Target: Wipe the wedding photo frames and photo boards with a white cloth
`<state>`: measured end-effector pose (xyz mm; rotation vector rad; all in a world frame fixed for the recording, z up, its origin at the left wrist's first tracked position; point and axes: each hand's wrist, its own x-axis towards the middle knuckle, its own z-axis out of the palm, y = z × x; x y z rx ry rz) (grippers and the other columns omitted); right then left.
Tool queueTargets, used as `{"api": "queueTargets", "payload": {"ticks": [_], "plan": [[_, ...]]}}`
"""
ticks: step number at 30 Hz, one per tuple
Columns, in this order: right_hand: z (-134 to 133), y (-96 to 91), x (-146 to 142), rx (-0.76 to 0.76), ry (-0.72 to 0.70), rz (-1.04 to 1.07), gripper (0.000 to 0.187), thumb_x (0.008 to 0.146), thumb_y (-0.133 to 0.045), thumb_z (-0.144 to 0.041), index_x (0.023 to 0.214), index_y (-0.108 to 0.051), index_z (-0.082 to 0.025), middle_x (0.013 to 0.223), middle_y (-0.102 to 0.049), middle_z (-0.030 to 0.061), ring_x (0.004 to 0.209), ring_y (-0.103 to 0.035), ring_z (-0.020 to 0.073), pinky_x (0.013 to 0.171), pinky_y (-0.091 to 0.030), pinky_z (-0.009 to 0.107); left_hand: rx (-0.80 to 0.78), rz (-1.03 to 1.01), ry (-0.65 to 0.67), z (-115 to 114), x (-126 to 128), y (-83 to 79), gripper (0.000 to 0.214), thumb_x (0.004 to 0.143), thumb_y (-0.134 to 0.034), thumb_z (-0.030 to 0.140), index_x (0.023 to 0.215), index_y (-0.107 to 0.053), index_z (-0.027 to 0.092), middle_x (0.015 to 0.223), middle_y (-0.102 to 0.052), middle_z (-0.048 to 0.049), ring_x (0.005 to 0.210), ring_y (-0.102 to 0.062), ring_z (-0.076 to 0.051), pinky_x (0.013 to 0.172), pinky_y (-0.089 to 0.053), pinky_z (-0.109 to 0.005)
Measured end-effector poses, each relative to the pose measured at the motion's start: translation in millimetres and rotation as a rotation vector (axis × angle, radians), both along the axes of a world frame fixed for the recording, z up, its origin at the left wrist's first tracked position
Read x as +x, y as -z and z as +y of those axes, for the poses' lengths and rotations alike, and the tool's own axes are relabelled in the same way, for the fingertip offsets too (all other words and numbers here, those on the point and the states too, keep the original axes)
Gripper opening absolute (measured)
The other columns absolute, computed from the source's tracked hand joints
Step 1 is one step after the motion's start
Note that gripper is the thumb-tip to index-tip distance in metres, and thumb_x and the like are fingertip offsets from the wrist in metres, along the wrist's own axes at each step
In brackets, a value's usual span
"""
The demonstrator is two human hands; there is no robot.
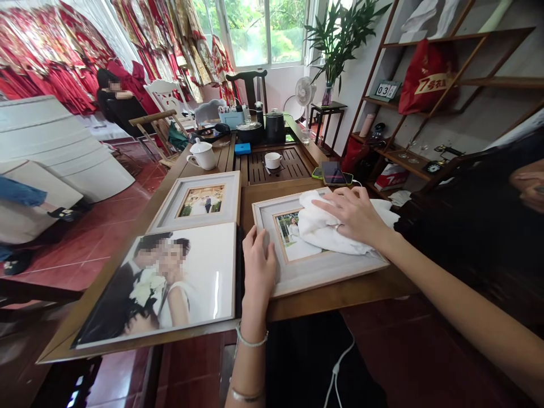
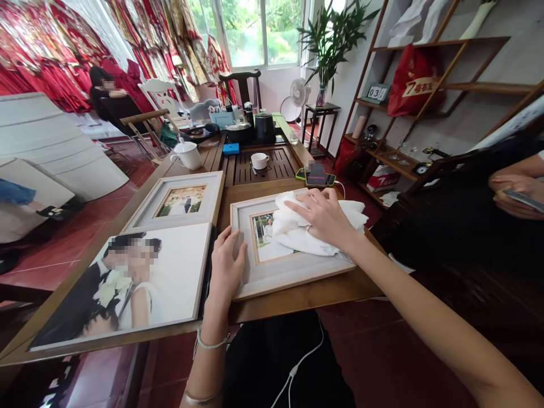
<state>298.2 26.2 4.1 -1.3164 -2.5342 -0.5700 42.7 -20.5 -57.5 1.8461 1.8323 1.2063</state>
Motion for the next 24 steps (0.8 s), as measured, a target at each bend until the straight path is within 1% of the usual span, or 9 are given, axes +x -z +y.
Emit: {"api": "queueTargets", "payload": {"ticks": [3, 5, 7, 9, 12, 15, 17, 20, 24], "plan": [[-3, -0.2, 2, -0.124, -0.010, 0.078, 0.055, 0.086, -0.063, -0.032, 0.139, -0.051, -0.027, 0.134, -0.061, 0.0110, 0.121, -0.050, 0.0344, 0.097, -0.035, 0.057, -0.024, 0.013, 0.004, 2, 0, -1.2, 0.033, 0.088, -0.055, 0.012, 0.119, -0.065, 0.010, 0.140, -0.053, -0.0223, 0.134, -0.050, -0.032, 0.115, -0.038, -0.050], [-9, 0.0, 6, -0.235, -0.024, 0.103, 0.062, 0.084, -0.064, -0.049, 0.141, -0.049, -0.029, 0.139, -0.057, 0.0108, 0.121, -0.051, 0.0352, 0.095, -0.040, 0.055, -0.018, 0.020, 0.011, 3, 0, -2.2, 0.032, 0.088, -0.055, 0.012, 0.118, -0.066, 0.011, 0.142, -0.053, -0.0220, 0.134, -0.049, -0.032, 0.115, -0.038, -0.050], [-15, 1.2, 10, -0.306, -0.031, 0.112, 0.069, 0.082, -0.065, -0.055, 0.144, -0.046, -0.031, 0.141, -0.055, 0.0112, 0.118, -0.053, 0.0356, 0.091, -0.045, 0.051, -0.006, 0.024, 0.016, 4, -1, -3.2, 0.032, 0.089, -0.054, 0.013, 0.118, -0.067, 0.011, 0.142, -0.052, -0.0215, 0.135, -0.049, -0.031, 0.115, -0.038, -0.050], [-18, 3.7, 12, -0.317, -0.033, 0.120, 0.068, 0.083, -0.065, -0.051, 0.145, -0.045, -0.031, 0.137, -0.057, 0.0112, 0.116, -0.054, 0.0356, 0.089, -0.047, 0.050, 0.002, 0.029, 0.023, 4, -1, -3.9, 0.032, 0.088, -0.054, 0.012, 0.118, -0.067, 0.013, 0.143, -0.052, -0.0209, 0.135, -0.050, -0.031, 0.115, -0.038, -0.050], [-17, 7.8, 14, -0.301, -0.047, 0.138, 0.061, 0.085, -0.062, -0.038, 0.143, -0.047, -0.029, 0.125, -0.063, 0.0105, 0.110, -0.056, 0.0337, 0.087, -0.049, 0.049, 0.020, 0.042, 0.049, 3, -2, -3.5, 0.035, 0.088, -0.053, 0.011, 0.120, -0.065, 0.014, 0.144, -0.051, -0.0201, 0.136, -0.048, -0.031, 0.115, -0.038, -0.052], [-15, 8.5, 14, -0.307, -0.069, 0.155, 0.060, 0.079, -0.065, -0.025, 0.138, -0.053, -0.027, 0.121, -0.065, 0.0101, 0.104, -0.058, 0.0315, 0.086, -0.050, 0.048, 0.033, 0.045, 0.066, 2, -2, -1.8, 0.036, 0.088, -0.050, 0.011, 0.122, -0.063, 0.012, 0.145, -0.049, -0.0212, 0.138, -0.046, -0.031, 0.115, -0.037, -0.052], [-19, 5.6, 16, -0.340, -0.092, 0.158, 0.060, 0.075, -0.067, -0.019, 0.134, -0.058, -0.028, 0.121, -0.065, 0.0096, 0.100, -0.060, 0.0305, 0.085, -0.051, 0.047, 0.030, 0.035, 0.060, 1, -1, -0.5, 0.037, 0.089, -0.047, 0.010, 0.122, -0.063, 0.012, 0.145, -0.049, -0.0217, 0.138, -0.046, -0.031, 0.116, -0.037, -0.051], [-34, -3.0, 22, -0.435, -0.118, 0.176, 0.057, 0.075, -0.068, -0.020, 0.130, -0.061, -0.028, 0.121, -0.067, 0.0094, 0.100, -0.062, 0.0308, 0.083, -0.052, 0.047, 0.025, 0.021, 0.054, 1, 1, 1.1, 0.037, 0.090, -0.045, 0.009, 0.123, -0.062, 0.012, 0.145, -0.048, -0.0216, 0.139, -0.045, -0.030, 0.117, -0.036, -0.051], [-68, -17.0, 36, -0.578, -0.117, 0.238, 0.056, 0.075, -0.066, -0.021, 0.130, -0.062, -0.029, 0.117, -0.069, 0.0082, 0.100, -0.065, 0.0304, 0.082, -0.055, 0.044, 0.018, 0.019, 0.053, 1, 0, 2.5, 0.038, 0.090, -0.044, 0.009, 0.123, -0.061, 0.011, 0.146, -0.048, -0.0219, 0.140, -0.044, -0.031, 0.116, -0.036, -0.053]]}}
